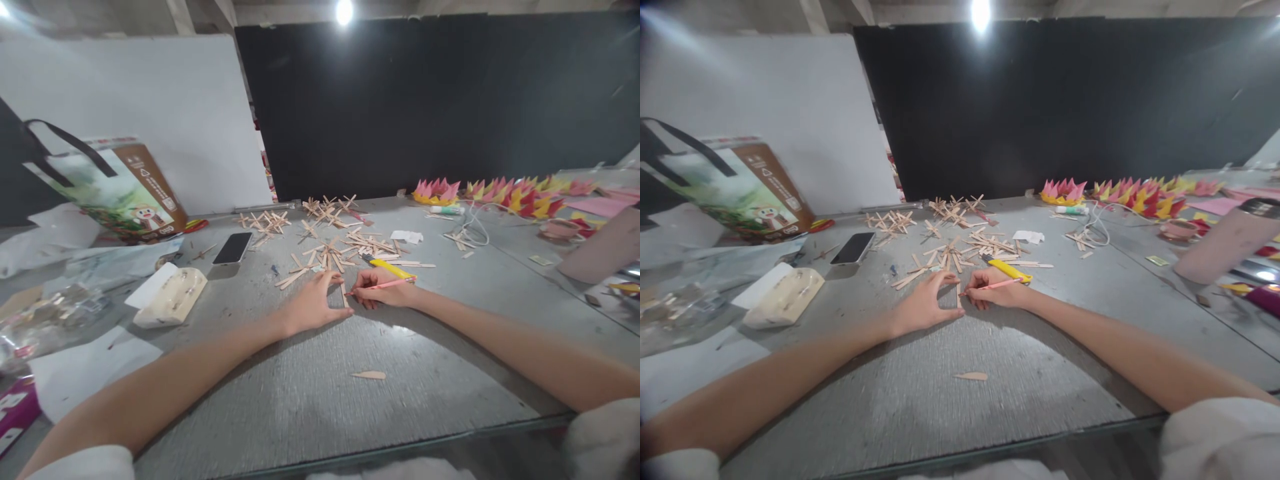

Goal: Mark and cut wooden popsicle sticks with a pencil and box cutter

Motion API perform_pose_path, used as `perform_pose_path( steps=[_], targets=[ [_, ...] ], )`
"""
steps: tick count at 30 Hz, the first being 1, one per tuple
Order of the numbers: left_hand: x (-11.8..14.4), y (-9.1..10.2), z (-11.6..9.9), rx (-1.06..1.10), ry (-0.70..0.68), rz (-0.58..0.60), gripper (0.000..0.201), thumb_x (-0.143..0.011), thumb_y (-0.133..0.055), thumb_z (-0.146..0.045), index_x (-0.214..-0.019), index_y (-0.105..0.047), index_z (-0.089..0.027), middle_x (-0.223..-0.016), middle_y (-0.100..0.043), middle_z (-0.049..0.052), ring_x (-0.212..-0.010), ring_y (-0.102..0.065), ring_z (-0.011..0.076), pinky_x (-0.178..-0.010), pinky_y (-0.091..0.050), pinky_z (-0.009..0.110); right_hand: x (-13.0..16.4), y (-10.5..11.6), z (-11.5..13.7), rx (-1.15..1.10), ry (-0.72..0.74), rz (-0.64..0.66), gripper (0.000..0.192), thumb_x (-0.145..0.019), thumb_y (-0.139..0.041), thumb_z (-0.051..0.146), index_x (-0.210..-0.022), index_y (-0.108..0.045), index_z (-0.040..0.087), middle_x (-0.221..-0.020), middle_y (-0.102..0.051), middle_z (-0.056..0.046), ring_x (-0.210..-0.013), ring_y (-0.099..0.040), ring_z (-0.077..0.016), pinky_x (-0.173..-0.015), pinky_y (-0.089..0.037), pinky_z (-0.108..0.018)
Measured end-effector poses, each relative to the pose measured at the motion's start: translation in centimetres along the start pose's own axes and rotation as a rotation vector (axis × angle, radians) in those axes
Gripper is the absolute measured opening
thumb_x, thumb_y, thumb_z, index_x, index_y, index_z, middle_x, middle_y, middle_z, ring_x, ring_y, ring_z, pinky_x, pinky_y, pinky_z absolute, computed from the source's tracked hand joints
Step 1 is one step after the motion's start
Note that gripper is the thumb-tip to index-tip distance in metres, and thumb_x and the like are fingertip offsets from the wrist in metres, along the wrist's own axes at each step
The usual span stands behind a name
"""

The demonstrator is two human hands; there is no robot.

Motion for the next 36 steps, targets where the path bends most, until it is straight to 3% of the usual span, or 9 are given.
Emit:
perform_pose_path(
  steps=[5, 20, 28, 36],
  targets=[
    [0.0, 0.1, -0.2, -0.009, 0.007, 0.010, 0.084, -0.081, -0.087, -0.058, -0.148, -0.052, -0.023, -0.155, -0.061, 0.016, -0.148, -0.057, 0.0357, -0.125, -0.046, 0.052, 0.1, -0.1, 0.6, 0.042, -0.005, -0.002, 0.014, -0.089, -0.072, 0.032, -0.084, -0.065, 0.022, -0.062, -0.069, 0.003, -0.051, -0.061, -0.0129, -0.050, -0.047, -0.024],
    [0.1, 0.0, 0.0, 0.030, 0.010, 0.000, 0.083, -0.081, -0.086, -0.059, -0.148, -0.051, -0.026, -0.157, -0.058, 0.016, -0.145, -0.060, 0.0356, -0.123, -0.048, 0.052, 0.0, 0.0, 0.2, 0.042, -0.006, -0.013, 0.011, -0.089, -0.071, 0.029, -0.085, -0.064, 0.022, -0.065, -0.072, 0.003, -0.053, -0.064, -0.0137, -0.050, -0.049, -0.024],
    [0.3, 0.1, -0.5, -0.022, -0.004, 0.013, 0.066, -0.084, -0.083, -0.062, -0.136, -0.061, -0.027, -0.147, -0.065, 0.012, -0.143, -0.061, 0.0342, -0.122, -0.050, 0.049, -0.1, 0.0, 0.0, 0.046, -0.021, -0.015, 0.012, -0.087, -0.071, 0.031, -0.085, -0.064, 0.022, -0.064, -0.071, 0.003, -0.052, -0.064, -0.0139, -0.050, -0.050, -0.025],
    [0.3, 0.2, -0.7, -0.039, 0.014, 0.028, 0.068, -0.085, -0.082, -0.062, -0.137, -0.061, -0.024, -0.150, -0.062, 0.014, -0.141, -0.062, 0.0337, -0.120, -0.050, 0.047, 0.1, -0.1, 0.6, 0.046, -0.015, -0.001, 0.010, -0.086, -0.070, 0.030, -0.085, -0.062, 0.023, -0.063, -0.070, 0.004, -0.053, -0.063, -0.0140, -0.051, -0.049, -0.025]
  ],
)
Point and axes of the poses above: each hand's wrist, its own x-axis away from the middle knuckle, its own y-axis out of the back of the hand, z = x × y, the point moved 5 cm from there along -x, towards the middle knuckle
